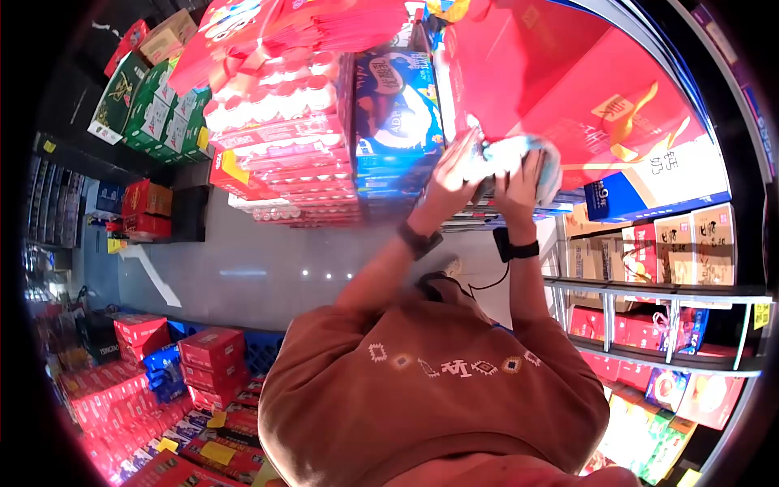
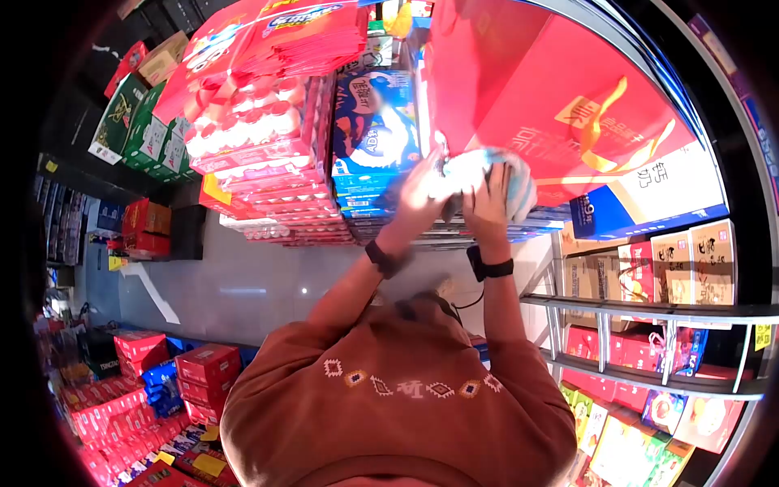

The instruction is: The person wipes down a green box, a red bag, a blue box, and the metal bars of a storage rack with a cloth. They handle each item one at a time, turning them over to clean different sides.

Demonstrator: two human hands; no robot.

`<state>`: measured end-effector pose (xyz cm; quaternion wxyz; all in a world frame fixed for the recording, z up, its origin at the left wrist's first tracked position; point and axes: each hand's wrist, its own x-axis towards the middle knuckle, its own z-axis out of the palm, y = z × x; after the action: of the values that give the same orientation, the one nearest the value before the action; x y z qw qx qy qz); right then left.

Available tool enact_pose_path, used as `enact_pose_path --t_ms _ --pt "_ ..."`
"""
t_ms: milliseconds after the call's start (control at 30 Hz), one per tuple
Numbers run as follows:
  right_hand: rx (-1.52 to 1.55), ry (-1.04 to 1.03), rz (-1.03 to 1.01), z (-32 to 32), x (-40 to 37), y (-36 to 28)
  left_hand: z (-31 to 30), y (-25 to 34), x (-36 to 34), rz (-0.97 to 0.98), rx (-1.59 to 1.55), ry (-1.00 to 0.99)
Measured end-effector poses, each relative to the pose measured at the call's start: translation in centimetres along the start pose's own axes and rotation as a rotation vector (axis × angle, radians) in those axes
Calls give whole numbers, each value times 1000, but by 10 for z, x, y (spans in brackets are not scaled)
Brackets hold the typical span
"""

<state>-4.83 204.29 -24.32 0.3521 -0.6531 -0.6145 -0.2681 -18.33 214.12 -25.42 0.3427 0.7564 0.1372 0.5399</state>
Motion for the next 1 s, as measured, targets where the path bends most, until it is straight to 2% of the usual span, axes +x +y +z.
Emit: enact_pose_path --t_ms 67,133,267,433,467,567,633,700,733,767,800,867,933,1000 --pt "-12 71 -74 -18 33 4 -4 5 29 36 -29 -56" --pt "-14 162 -80 -37 69 2 -7 35 62 -32 -184 -58" --pt "-8 338 -137 -77 132 -2 -15 88 123 110 -69 43" --pt "47 345 -126 -98 152 -5 -19 120 153 123 -25 56" --pt "48 324 -112 -97 146 -4 -14 110 144 88 -46 48" --pt "74 228 -31 -85 117 2 -9 105 124 168 99 96" --pt "108 151 10 -72 87 10 1 90 93 -27 48 86" --pt "152 65 75 -53 53 20 9 85 71 -74 53 65" --pt "37 -7 -32 -47 37 28 16 78 58 -167 7 75" --pt "0 -54 -44 -43 24 32 24 69 42 -262 -34 84" --pt "-37 -100 -57 -40 11 35 30 64 30 -216 194 103" --pt "52 -145 91 -36 -7 35 40 57 16 -180 190 172" --pt "-68 -116 2 -41 -5 41 53 60 24 -200 186 264" --pt "72 -63 22 -48 1 48 58 63 27 -258 175 297"
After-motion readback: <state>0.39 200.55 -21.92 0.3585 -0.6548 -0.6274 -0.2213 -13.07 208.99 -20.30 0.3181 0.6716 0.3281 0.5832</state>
